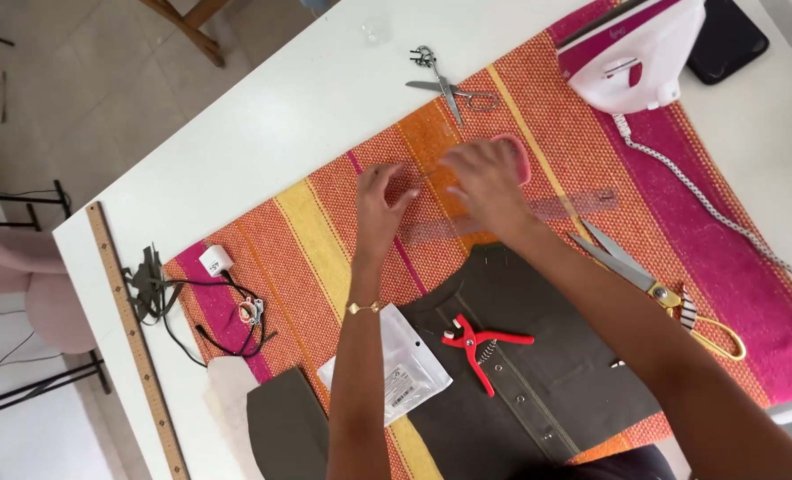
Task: The person is organizing fabric pattern pieces on a work table, ironing them to remove wrinkles, and then sorting small metal hardware components like snaps or rivets from a package.
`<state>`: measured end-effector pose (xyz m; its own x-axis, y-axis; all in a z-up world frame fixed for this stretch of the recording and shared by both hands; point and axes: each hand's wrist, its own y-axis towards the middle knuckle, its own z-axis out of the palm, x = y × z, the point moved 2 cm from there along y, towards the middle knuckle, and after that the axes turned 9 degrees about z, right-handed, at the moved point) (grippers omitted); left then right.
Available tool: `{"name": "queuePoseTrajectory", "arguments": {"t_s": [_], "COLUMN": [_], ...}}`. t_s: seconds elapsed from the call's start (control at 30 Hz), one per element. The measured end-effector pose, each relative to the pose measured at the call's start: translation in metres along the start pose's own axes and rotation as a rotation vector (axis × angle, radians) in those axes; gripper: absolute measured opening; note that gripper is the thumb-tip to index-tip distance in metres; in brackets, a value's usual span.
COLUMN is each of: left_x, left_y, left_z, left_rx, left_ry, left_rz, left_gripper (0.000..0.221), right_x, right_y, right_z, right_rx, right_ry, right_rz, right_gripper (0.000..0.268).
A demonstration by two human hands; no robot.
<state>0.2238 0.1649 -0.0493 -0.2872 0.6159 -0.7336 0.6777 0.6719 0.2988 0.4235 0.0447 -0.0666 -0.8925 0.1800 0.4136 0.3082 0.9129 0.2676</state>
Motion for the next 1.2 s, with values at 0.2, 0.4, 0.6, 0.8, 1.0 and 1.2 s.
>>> {"name": "queuePoseTrajectory", "arguments": {"t_s": [0.2,0.4,0.6,0.8,1.0,1.2], "left_x": [0.003,-0.016,-0.01,-0.043,-0.075,-0.045], "left_y": [0.004,0.002,-0.003,-0.001,0.003,0.004], "left_z": [-0.009,-0.008,-0.004,0.039,0.105,0.054], "left_rx": [0.173,0.201,0.109,-0.098,-0.092,-0.221], "left_ry": [0.042,0.016,0.045,-0.115,-0.183,-0.063], "left_rz": [-0.014,0.004,0.057,0.001,0.023,0.026], "left_gripper": [0.035,0.014,0.009,0.011,0.015,0.034], "right_x": [0.007,-0.027,-0.03,-0.082,-0.092,-0.06], "right_y": [0.045,0.029,0.033,-0.002,-0.031,-0.047], "right_z": [0.039,0.094,0.024,-0.042,-0.051,-0.094], "right_rx": [0.084,0.206,0.233,0.076,0.021,-0.096], "right_ry": [-0.092,0.086,0.268,0.299,0.305,0.373], "right_rz": [-0.246,-0.279,-0.164,-0.009,0.055,0.07], "right_gripper": [0.048,0.018,0.019,0.021,0.04,0.087]}}
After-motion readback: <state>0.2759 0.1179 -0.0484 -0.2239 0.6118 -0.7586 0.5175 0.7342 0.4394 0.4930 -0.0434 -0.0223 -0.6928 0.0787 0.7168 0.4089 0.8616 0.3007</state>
